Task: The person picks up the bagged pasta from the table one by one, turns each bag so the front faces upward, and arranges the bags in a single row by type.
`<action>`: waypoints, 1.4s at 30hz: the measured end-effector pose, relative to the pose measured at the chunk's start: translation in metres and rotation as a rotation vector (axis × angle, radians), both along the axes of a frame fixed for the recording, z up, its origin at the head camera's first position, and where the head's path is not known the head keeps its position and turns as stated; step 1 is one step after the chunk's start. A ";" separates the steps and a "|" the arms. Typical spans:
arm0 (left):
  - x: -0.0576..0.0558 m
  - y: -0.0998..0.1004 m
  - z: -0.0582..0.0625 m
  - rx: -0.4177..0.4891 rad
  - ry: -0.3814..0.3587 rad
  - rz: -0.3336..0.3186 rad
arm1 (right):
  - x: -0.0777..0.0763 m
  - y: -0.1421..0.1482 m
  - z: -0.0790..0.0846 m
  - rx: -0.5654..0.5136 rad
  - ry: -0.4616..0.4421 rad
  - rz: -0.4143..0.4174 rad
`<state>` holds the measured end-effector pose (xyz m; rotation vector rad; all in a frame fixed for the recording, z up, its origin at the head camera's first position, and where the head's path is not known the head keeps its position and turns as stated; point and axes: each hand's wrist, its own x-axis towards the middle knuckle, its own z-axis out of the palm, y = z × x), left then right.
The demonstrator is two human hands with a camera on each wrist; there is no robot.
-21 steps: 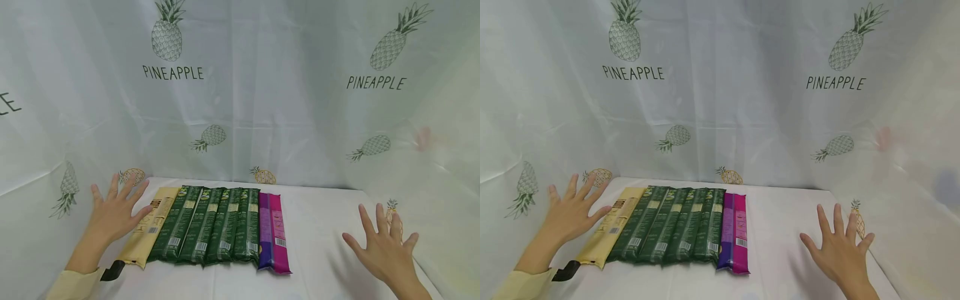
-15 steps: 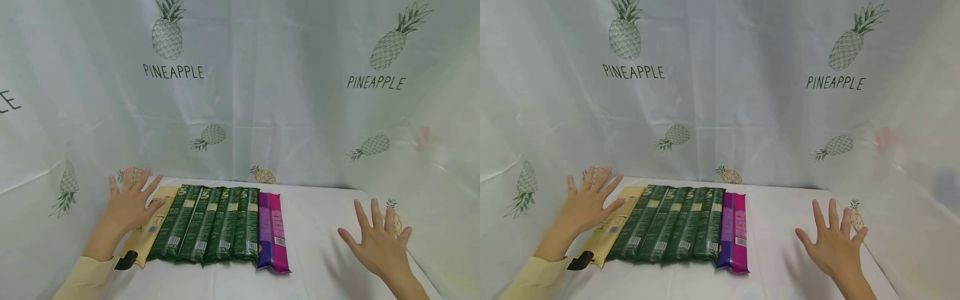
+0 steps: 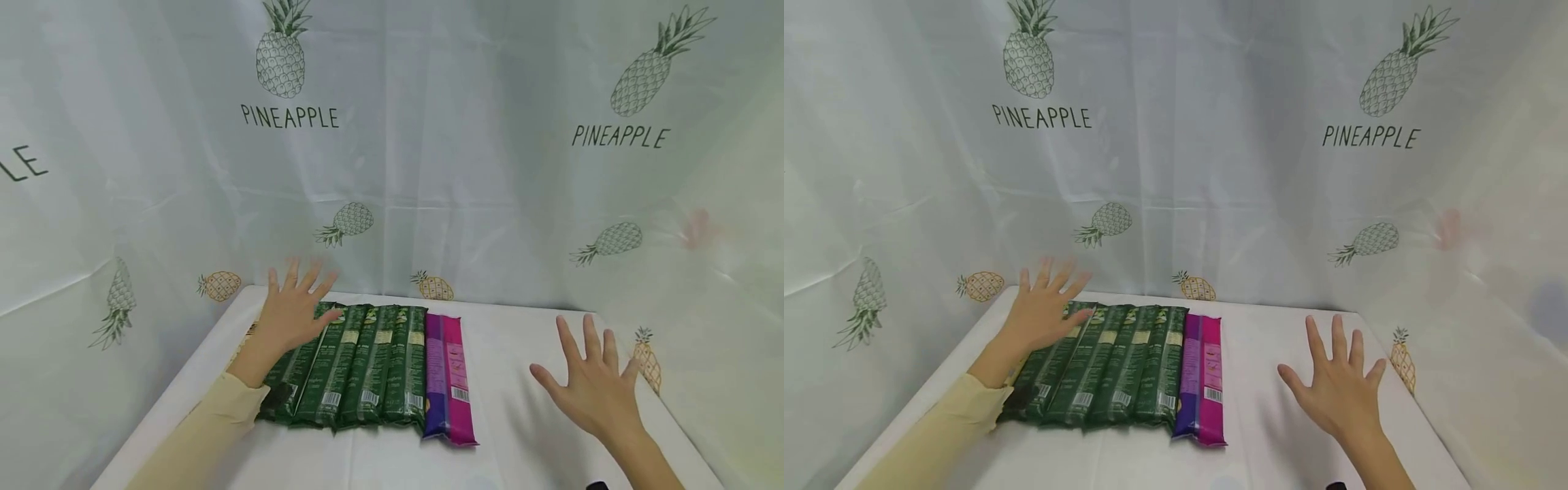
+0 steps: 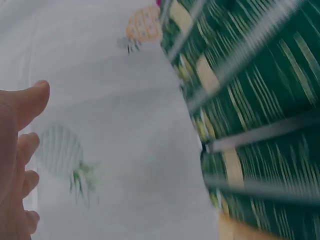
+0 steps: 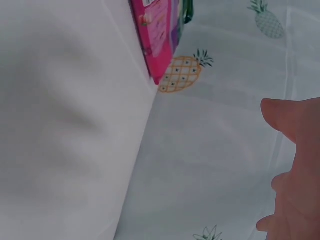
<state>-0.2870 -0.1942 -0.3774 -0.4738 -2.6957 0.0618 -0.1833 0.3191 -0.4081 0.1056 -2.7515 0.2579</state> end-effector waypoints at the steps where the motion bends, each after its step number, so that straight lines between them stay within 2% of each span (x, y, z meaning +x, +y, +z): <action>1: -0.003 0.010 0.000 0.002 -0.015 -0.009 | -0.001 -0.002 0.000 -0.014 -0.011 0.004; 8: -0.022 0.077 -0.001 0.051 -0.138 -0.102 | -0.005 -0.019 0.003 -0.190 -0.176 0.052; 12: -0.033 0.108 -0.009 0.107 -0.213 -0.141 | -0.008 -0.029 0.000 -0.308 -0.234 0.081; 16: -0.042 0.133 -0.020 0.237 -0.302 -0.187 | -0.011 -0.037 -0.006 -0.447 -0.292 0.119; 22: -0.050 0.162 -0.032 0.444 -0.430 -0.249 | -0.008 -0.056 -0.012 -0.772 -0.471 0.132; 25: -0.054 0.173 -0.038 0.535 -0.497 -0.271 | -0.006 -0.065 -0.021 -0.857 -0.504 0.136; 29: -0.059 0.182 -0.046 0.668 -0.608 -0.268 | -0.006 -0.074 -0.036 -0.893 -0.535 0.153; 34: -0.062 0.189 -0.054 0.821 -0.742 -0.241 | -0.001 -0.090 -0.047 -0.922 -0.576 0.124; 38: -0.065 0.194 -0.061 0.863 -0.786 -0.237 | 0.000 -0.103 -0.052 -0.896 -0.578 0.089; 42: -0.067 0.201 -0.068 0.817 -0.763 -0.218 | 0.000 -0.113 -0.056 -0.805 -0.575 0.057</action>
